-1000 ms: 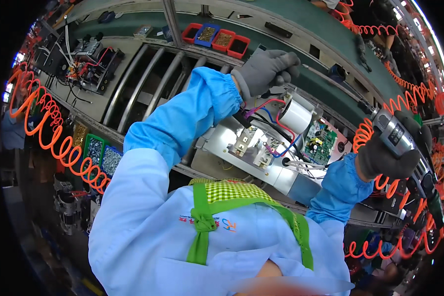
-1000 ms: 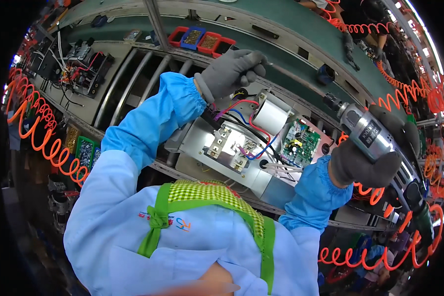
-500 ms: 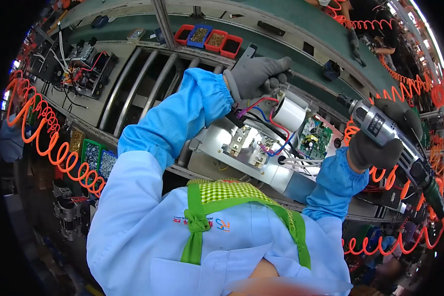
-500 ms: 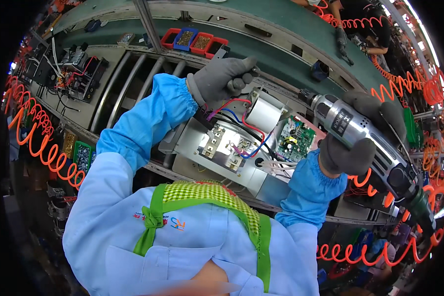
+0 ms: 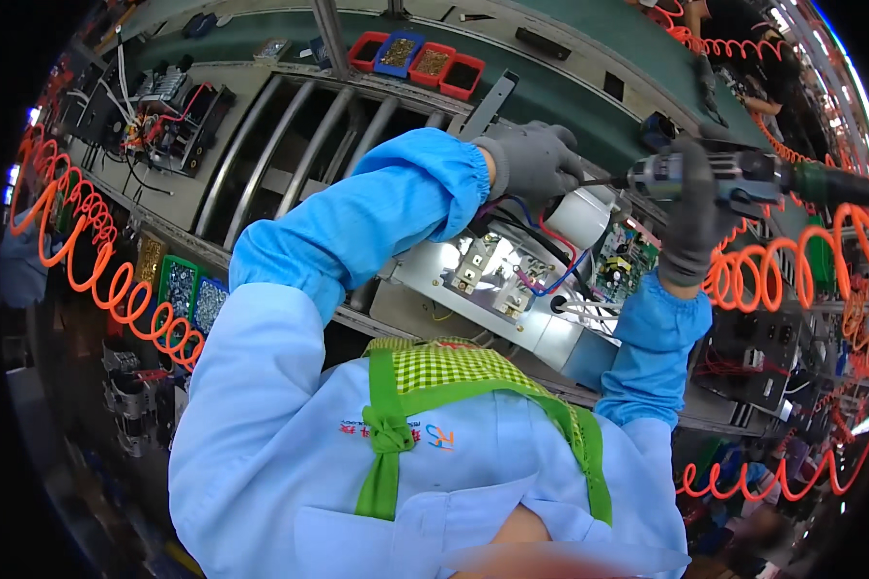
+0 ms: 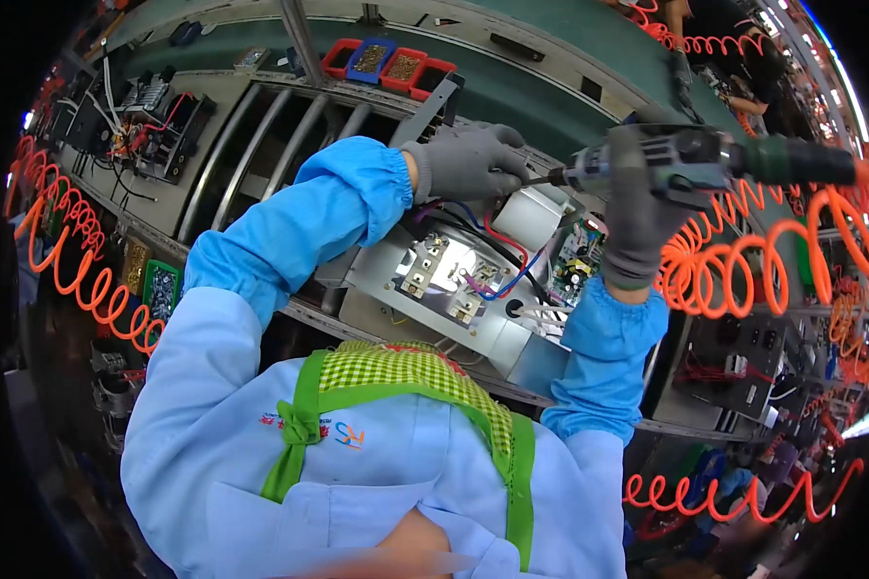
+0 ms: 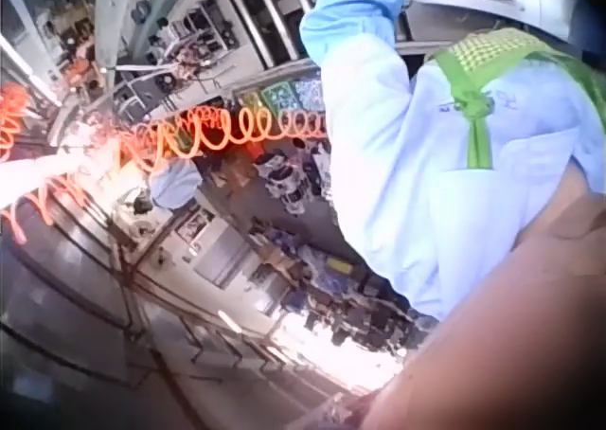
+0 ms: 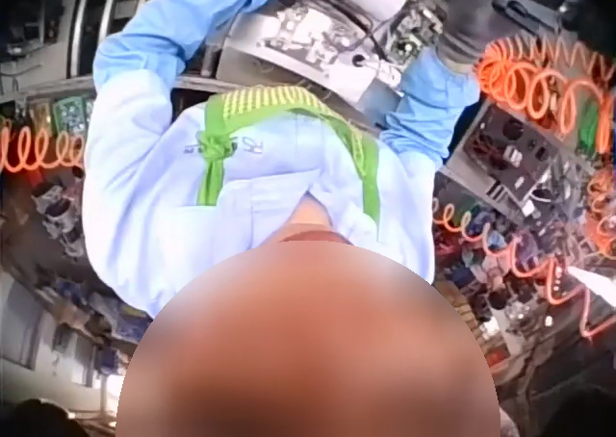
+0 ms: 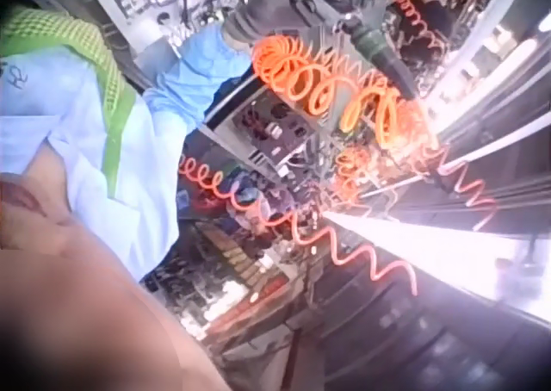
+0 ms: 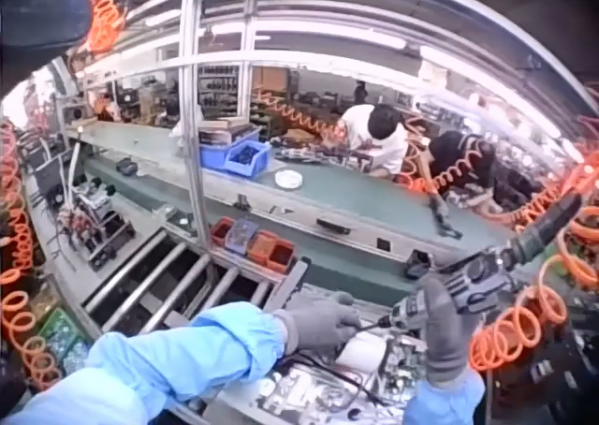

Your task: Assemble electronic components and wiring onto a metal chassis using power tools.

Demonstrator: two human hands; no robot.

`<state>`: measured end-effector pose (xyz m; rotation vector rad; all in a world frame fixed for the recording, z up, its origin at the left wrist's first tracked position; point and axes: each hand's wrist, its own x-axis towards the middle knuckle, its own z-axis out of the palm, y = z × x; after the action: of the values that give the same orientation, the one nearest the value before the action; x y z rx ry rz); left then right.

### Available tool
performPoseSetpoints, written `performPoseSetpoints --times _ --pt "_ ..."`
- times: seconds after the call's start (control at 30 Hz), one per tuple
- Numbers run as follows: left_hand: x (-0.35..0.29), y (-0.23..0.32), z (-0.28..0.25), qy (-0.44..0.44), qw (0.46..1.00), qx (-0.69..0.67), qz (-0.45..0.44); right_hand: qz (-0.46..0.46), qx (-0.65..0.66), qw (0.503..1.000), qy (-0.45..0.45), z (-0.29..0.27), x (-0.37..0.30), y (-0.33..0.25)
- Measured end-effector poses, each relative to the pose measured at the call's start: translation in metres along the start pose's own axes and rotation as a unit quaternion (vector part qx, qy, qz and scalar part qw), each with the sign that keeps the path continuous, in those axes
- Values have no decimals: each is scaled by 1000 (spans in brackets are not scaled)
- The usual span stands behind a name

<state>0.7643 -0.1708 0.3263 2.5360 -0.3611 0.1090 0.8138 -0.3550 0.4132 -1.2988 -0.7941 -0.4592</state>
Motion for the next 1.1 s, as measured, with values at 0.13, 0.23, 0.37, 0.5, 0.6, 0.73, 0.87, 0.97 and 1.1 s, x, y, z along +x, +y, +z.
performPoseSetpoints --times 0.13,0.23,0.37,0.5,0.6,0.73,0.87,0.97,1.1 --pt "3 2 -2 6 1000 3 -25 82 21 992 -97 20 -20 13" --pt "4 1 -2 -30 999 10 -23 93 -64 986 -127 27 -29 21" --pt "4 -4 1 -27 999 28 -32 89 -50 987 -126 31 -33 21" --pt "6 -6 3 -33 999 27 -8 69 -83 986 -128 29 -34 21" --pt "7 -6 2 -30 999 16 -10 64 -74 987 -126 31 -38 23" --pt "7 0 -7 -59 997 43 -14 53 -86 983 -152 32 -34 23" --pt "1 6 -10 -39 998 15 -42 120 -71 983 -120 36 -25 20" --pt "2 11 -15 -50 997 9 -61 126 -59 986 -93 41 -28 21" --pt "1 11 -12 8 995 -31 -99 106 -94 984 -106 38 -23 33"
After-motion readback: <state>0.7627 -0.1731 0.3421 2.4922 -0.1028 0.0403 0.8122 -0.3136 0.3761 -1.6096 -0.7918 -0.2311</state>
